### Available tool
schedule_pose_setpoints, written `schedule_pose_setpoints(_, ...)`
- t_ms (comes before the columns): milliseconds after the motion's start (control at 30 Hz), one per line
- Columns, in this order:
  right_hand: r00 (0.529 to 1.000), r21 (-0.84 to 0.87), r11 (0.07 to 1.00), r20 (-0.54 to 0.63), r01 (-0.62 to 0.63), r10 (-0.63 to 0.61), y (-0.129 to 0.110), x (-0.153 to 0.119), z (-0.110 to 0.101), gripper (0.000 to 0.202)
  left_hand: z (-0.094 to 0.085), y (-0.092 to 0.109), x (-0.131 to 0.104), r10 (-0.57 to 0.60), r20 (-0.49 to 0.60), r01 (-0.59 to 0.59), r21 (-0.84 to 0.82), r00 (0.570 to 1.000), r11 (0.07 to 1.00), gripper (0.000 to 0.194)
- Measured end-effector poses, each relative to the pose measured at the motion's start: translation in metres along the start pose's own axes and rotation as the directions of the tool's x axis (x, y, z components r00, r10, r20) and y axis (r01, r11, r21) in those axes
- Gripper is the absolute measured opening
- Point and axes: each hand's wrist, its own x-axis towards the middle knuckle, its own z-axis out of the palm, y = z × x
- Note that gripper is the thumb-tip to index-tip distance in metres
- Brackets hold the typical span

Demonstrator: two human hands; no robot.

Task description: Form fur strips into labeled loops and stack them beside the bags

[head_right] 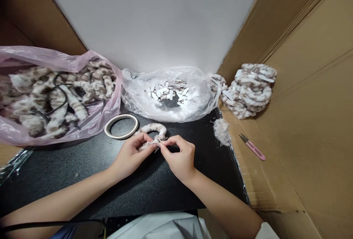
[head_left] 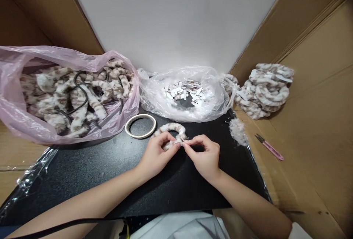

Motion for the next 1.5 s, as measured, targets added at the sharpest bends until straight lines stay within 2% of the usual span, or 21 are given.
schedule_pose_setpoints(167, 1.0, -0.011, 1.0, -0.008, 0.029, -0.029, 0.0, -0.002, -0.001, 0.012, 0.0, -0.001, 0.0, -0.002, 0.003, 0.002, -0.031, 1.0, 1.0, 0.02)
schedule_pose_setpoints(300, 1.0, -0.006, 1.0, -0.01, 0.0, 0.0, 0.001, -0.002, -0.002, 0.013, -0.002, 0.003, 0.002, -0.067, 0.089, 0.078, -0.125, 0.994, 0.989, 0.024)
schedule_pose_setpoints(367, 1.0, 0.008, 1.0, -0.019, -0.023, 0.023, 0.002, -0.001, -0.001, 0.015, -0.005, 0.004, 0.004, -0.034, 0.127, 0.055, -0.165, 0.991, 0.985, 0.023)
schedule_pose_setpoints(467, 0.997, 0.025, 0.998, -0.037, -0.063, 0.064, 0.002, 0.0, -0.001, 0.017, -0.007, 0.006, 0.004, 0.04, 0.101, -0.024, -0.156, 0.994, 0.987, 0.02)
schedule_pose_setpoints(533, 0.996, 0.032, 0.996, -0.035, -0.082, 0.083, 0.002, 0.001, -0.001, 0.018, -0.007, 0.006, 0.003, 0.002, 0.096, 0.014, -0.159, 0.995, 0.987, 0.02)
schedule_pose_setpoints(667, 0.996, 0.051, 0.995, -0.02, -0.083, 0.084, 0.001, -0.001, -0.001, 0.018, -0.004, 0.006, 0.002, -0.123, 0.072, 0.138, -0.268, 0.99, 0.953, 0.02)
schedule_pose_setpoints(867, 0.999, 0.056, 0.998, -0.007, -0.033, 0.034, -0.001, -0.004, 0.002, 0.02, -0.002, 0.009, 0.003, -0.167, 0.002, 0.158, -0.323, 0.986, 0.933, 0.024)
schedule_pose_setpoints(1100, 0.999, 0.031, 0.999, 0.021, 0.04, -0.041, 0.001, -0.008, 0.001, 0.021, -0.002, 0.01, 0.001, -0.245, 0.101, 0.265, -0.382, 0.964, 0.885, 0.034)
schedule_pose_setpoints(1233, 0.992, 0.011, 0.994, 0.054, 0.111, -0.112, 0.002, -0.009, 0.0, 0.02, -0.001, 0.011, 0.002, -0.26, 0.113, 0.283, -0.415, 0.959, 0.865, 0.036)
schedule_pose_setpoints(1300, 0.997, 0.087, 0.995, 0.057, 0.051, -0.057, 0.001, -0.007, 0.001, 0.019, -0.001, 0.011, 0.002, -0.249, 0.113, 0.273, -0.43, 0.962, 0.861, 0.035)
schedule_pose_setpoints(1367, 0.993, 0.253, 0.961, 0.052, -0.114, 0.104, 0.001, -0.004, 0.002, 0.022, 0.0, 0.012, 0.002, -0.24, 0.107, 0.262, -0.438, 0.965, 0.86, 0.033)
schedule_pose_setpoints(1433, 0.954, 0.417, 0.86, 0.083, -0.294, 0.286, 0.002, 0.001, 0.003, 0.033, 0.0, 0.012, 0.002, -0.23, 0.103, 0.252, -0.438, 0.968, 0.863, 0.031)
schedule_pose_setpoints(1500, 0.9, 0.47, 0.769, 0.193, -0.434, 0.39, 0.004, 0.005, 0.005, 0.037, 0.0, 0.011, 0.001, -0.218, 0.105, 0.242, -0.43, 0.97, 0.87, 0.029)
